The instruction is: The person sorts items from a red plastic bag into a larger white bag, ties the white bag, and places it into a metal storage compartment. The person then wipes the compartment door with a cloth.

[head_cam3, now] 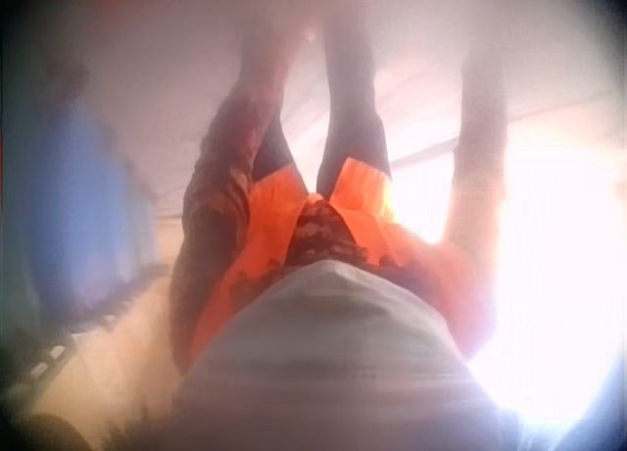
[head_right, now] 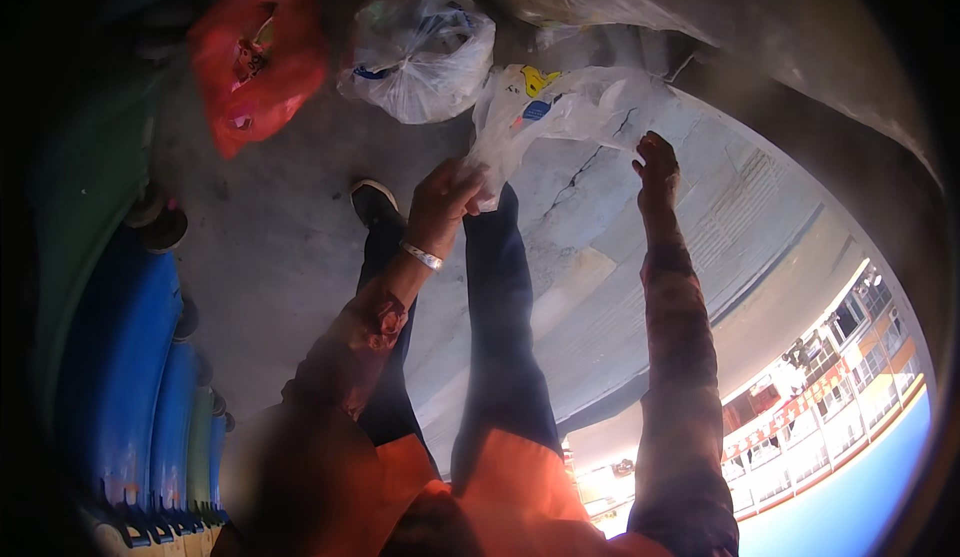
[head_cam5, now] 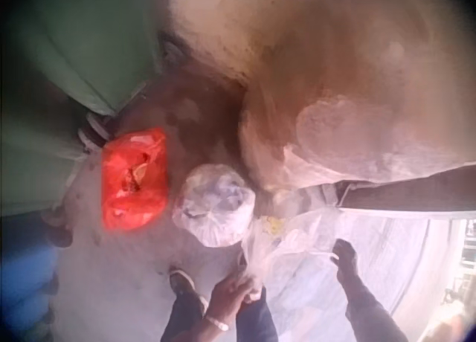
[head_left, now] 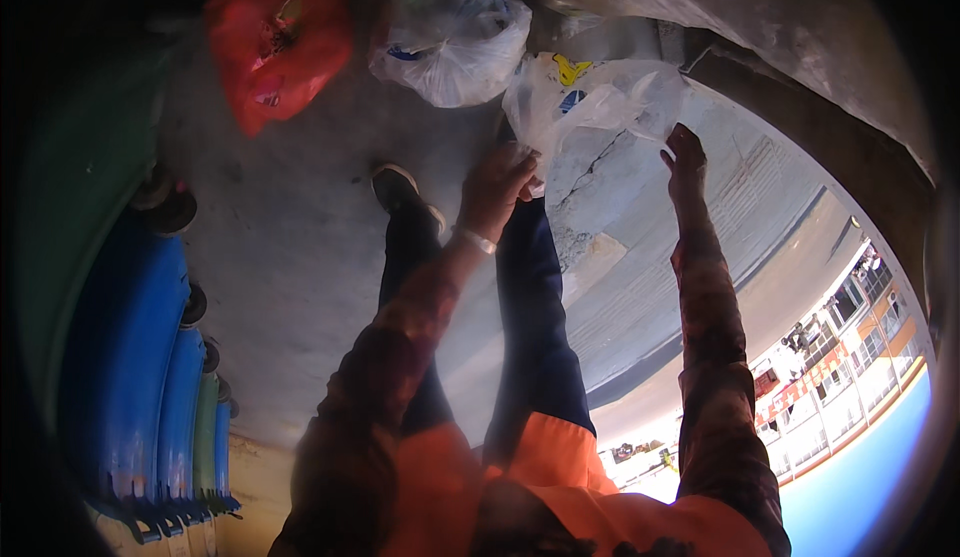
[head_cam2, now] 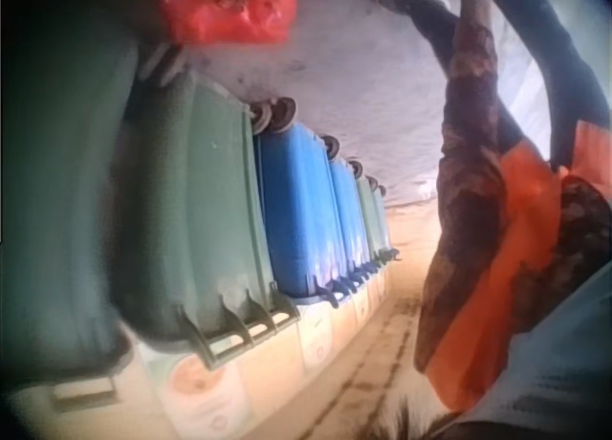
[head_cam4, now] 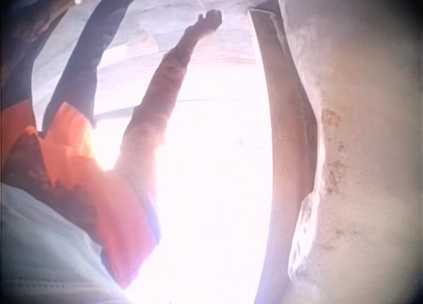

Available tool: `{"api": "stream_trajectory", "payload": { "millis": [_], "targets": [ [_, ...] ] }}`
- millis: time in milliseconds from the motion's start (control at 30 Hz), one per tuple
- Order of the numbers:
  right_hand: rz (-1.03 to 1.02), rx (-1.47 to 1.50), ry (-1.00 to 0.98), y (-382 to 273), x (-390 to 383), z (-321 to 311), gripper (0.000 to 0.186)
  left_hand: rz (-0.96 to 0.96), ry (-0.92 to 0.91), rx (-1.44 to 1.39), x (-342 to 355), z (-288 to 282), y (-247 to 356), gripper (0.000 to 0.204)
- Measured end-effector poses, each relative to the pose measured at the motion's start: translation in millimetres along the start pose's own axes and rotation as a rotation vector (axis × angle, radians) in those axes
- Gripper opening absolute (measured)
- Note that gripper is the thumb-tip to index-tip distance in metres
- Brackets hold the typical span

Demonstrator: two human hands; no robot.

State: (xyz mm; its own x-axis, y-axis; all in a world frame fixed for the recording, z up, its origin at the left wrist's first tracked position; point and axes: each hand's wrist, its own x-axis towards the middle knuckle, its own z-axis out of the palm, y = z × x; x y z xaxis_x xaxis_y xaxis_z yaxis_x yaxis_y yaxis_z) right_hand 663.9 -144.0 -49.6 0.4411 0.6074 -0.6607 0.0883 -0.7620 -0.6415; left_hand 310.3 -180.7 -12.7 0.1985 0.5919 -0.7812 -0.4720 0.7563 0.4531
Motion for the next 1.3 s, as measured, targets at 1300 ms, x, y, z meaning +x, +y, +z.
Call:
{"api": "stream_trajectory", "payload": {
  "millis": [1300],
  "targets": [
    [0.007,-0.475,-0.095,262,2,275,0.036,0.309,0.475,0.356,-110,-200,12,0.086]
  ]
}}
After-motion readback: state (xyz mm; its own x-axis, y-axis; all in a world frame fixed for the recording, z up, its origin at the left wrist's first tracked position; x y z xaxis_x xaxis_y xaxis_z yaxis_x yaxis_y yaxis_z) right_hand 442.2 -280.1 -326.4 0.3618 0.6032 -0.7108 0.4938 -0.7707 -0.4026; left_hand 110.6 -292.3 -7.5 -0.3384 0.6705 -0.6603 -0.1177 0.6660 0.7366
